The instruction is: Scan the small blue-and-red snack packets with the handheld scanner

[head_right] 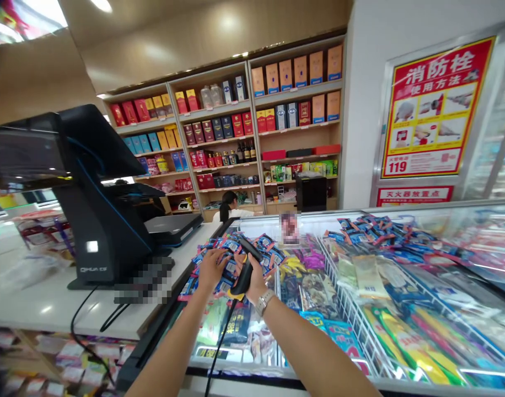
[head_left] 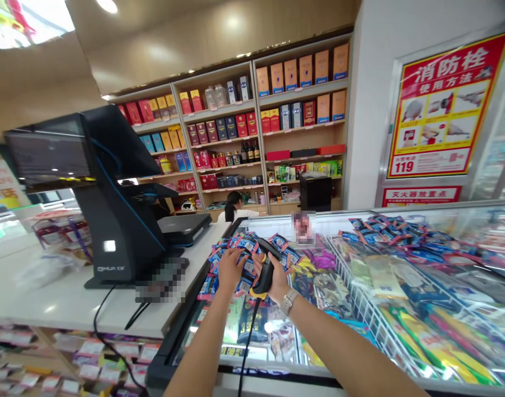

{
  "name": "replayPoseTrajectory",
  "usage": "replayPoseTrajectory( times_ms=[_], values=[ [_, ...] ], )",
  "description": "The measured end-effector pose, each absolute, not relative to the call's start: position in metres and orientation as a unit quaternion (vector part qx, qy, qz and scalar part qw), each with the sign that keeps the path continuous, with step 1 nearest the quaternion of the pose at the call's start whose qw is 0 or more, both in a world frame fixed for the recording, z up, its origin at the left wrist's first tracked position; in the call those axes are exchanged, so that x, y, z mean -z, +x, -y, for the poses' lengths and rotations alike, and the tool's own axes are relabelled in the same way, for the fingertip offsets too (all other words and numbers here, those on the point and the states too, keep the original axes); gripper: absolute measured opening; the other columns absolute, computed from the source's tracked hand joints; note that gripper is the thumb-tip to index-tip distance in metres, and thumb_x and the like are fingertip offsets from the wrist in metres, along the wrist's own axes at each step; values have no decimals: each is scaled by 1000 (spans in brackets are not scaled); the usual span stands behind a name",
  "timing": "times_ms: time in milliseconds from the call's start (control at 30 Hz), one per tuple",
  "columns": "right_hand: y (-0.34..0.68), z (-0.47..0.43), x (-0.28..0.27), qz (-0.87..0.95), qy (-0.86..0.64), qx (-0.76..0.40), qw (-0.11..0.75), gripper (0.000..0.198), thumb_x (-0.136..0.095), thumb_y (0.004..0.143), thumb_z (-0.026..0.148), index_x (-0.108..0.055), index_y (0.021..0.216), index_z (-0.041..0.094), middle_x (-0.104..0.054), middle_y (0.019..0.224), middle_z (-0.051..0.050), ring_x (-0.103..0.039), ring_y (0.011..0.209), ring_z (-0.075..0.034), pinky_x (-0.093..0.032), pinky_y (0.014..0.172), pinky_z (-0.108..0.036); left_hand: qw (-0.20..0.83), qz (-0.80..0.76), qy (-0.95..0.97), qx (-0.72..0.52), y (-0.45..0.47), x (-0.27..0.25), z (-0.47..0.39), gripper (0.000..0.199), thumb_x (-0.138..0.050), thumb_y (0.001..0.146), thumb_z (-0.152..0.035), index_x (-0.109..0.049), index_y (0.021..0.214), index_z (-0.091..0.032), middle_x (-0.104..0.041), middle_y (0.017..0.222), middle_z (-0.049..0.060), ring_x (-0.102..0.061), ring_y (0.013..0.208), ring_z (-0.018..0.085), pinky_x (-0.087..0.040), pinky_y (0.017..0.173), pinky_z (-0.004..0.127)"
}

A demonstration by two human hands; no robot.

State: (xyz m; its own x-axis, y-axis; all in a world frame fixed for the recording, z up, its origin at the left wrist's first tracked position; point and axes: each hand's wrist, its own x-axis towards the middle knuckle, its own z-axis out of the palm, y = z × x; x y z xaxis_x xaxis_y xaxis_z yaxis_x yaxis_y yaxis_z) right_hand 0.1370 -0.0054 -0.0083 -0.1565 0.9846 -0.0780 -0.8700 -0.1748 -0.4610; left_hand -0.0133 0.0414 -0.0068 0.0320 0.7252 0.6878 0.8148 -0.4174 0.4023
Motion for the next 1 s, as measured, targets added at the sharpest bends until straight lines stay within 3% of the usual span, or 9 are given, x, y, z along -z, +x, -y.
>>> replayPoseTrajectory(
  times_ms=[200, 400, 600, 900, 1000],
  values=[
    [224, -1, -7, 209, -150, -672, 694, 20, -68, 79, 38, -68, 79, 18, -77, 94, -11, -70, 105, -23, -52, 97, -33, 76, 444, -736, 506, 50, -21, -49, 21, -57, 87, -26, -71, 102, -24, -65, 106, 8, -60, 106, 26, -48, 97, 44],
    [397, 5, 9, 143, -267, -514, 802, 15, -60, 87, 33, -68, 84, 21, -77, 88, -7, -72, 95, -20, -58, 85, -31, -30, 340, -810, 476, 174, -24, -63, 21, -56, 85, -20, -70, 100, -23, -67, 101, 7, -62, 102, 23, -50, 93, 41],
    [537, 31, 40, 67, -330, -350, 874, 10, -68, 80, 32, -67, 78, 22, -76, 80, -3, -73, 90, -17, -59, 79, -25, -141, 274, -853, 421, 308, 3, -66, 20, -58, 82, -16, -72, 95, -22, -71, 98, 7, -64, 101, 24, -48, 97, 43],
    [614, 33, 38, -11, -300, -271, 914, 15, -62, 83, 33, -65, 75, 21, -74, 77, -1, -72, 76, -13, -57, 67, -20, -210, 208, -887, 353, 492, 25, -66, 30, -63, 83, -19, -69, 112, -22, -67, 117, 9, -60, 114, 24, -46, 101, 40],
    [619, 33, 39, -54, -302, -283, 909, 16, -60, 84, 33, -65, 76, 21, -74, 76, -1, -71, 75, -14, -56, 62, -22, -207, 189, -906, 315, 531, 26, -73, 21, -65, 83, -22, -71, 103, -22, -69, 108, 8, -61, 109, 23, -46, 99, 39]
  ],
)
